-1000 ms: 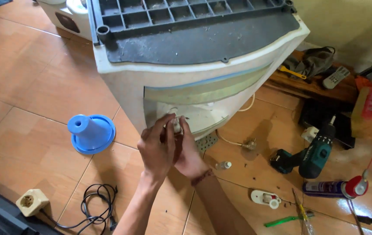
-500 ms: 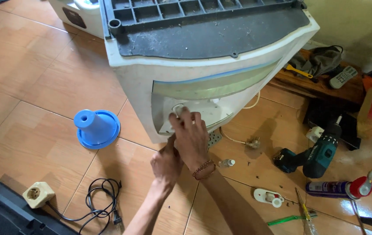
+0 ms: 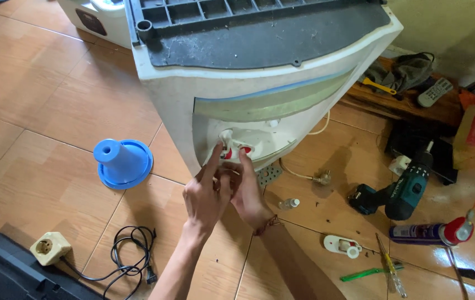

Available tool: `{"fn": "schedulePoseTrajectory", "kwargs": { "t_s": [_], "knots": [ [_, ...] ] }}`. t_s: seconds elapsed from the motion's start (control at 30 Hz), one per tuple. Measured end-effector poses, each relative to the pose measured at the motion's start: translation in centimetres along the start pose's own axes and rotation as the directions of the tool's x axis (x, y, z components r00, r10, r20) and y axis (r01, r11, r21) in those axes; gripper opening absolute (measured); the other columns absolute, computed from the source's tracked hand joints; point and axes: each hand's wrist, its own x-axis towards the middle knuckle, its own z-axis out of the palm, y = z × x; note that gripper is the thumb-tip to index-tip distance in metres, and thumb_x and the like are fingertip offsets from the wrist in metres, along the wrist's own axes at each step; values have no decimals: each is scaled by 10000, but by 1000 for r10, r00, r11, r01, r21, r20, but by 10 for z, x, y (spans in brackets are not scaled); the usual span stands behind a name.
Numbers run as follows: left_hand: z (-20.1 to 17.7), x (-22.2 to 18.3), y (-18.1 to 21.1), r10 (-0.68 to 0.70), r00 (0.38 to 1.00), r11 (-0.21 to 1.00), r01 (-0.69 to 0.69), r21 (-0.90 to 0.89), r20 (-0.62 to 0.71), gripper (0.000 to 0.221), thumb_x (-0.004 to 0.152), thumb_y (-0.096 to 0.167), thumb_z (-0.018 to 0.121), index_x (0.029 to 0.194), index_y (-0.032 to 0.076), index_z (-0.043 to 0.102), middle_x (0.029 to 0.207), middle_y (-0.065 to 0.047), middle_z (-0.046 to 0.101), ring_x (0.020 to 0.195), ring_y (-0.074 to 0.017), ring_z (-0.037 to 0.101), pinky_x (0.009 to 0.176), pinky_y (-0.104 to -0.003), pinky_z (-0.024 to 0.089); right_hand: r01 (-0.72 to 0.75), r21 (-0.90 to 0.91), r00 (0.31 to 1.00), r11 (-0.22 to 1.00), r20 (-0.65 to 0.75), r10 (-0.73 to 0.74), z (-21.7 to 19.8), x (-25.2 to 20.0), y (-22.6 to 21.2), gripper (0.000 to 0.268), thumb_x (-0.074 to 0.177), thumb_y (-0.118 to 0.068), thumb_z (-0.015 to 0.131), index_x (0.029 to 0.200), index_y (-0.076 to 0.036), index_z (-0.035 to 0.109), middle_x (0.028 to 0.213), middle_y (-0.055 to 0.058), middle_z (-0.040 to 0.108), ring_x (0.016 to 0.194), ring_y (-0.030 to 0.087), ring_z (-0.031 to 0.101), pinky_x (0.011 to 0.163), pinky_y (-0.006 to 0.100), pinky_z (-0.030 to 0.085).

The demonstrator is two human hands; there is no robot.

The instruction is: Disassembling the internal tap mechanisms and front panel of a water dispenser using a power drill and manual manipulation.

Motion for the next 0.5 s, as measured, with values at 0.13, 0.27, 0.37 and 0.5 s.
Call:
{"fn": "schedulePoseTrajectory", "kwargs": {
  "t_s": [0.13, 0.27, 0.37, 0.5],
  "knots": [
    [4, -1, 0, -59, 998, 998, 59, 26, 2, 555, 841, 137, 600, 1376, 251, 691, 690, -6, 644, 581, -216, 669, 616, -337, 579, 27, 44, 999, 999, 16, -27, -1, 11, -9, 567, 985, -578, 581, 1112, -26, 579, 952, 98, 643, 837, 221, 625, 671, 348, 493],
    [4, -6, -4, -115, 993, 992, 114, 46, 19, 466, 850, 108, 617, 1275, 253, 740, 694, 19, 642, 567, -213, 662, 631, -322, 574, 191, -184, 981, 964, 12, -192, 33, -21, -40, 697, 934, -402, 709, 1482, -86, 416, 1465, 259, 443, 1370, 445, 430, 1052, 581, 349],
    [7, -22, -21, -175, 976, 981, 161, 110, 133, 413, 826, 161, 665, 1216, 244, 771, 610, 3, 650, 529, -238, 676, 557, -387, 573, 680, -575, 691, 454, 296, -660, 6, 1, -26, 451, 940, -247, 701, 1292, -50, 498, 1136, 182, 510, 1064, 333, 566, 773, 444, 461],
    [17, -42, -27, -324, 936, 945, 314, 91, 135, 403, 820, 203, 669, 1206, 279, 758, 642, -8, 677, 582, -251, 686, 584, -411, 567, 513, -744, 467, -428, 661, -588, -4, 10, -26, 505, 796, 26, 733, 1269, -118, 629, 1155, 104, 542, 1072, 287, 466, 810, 429, 372]
  ]
}}
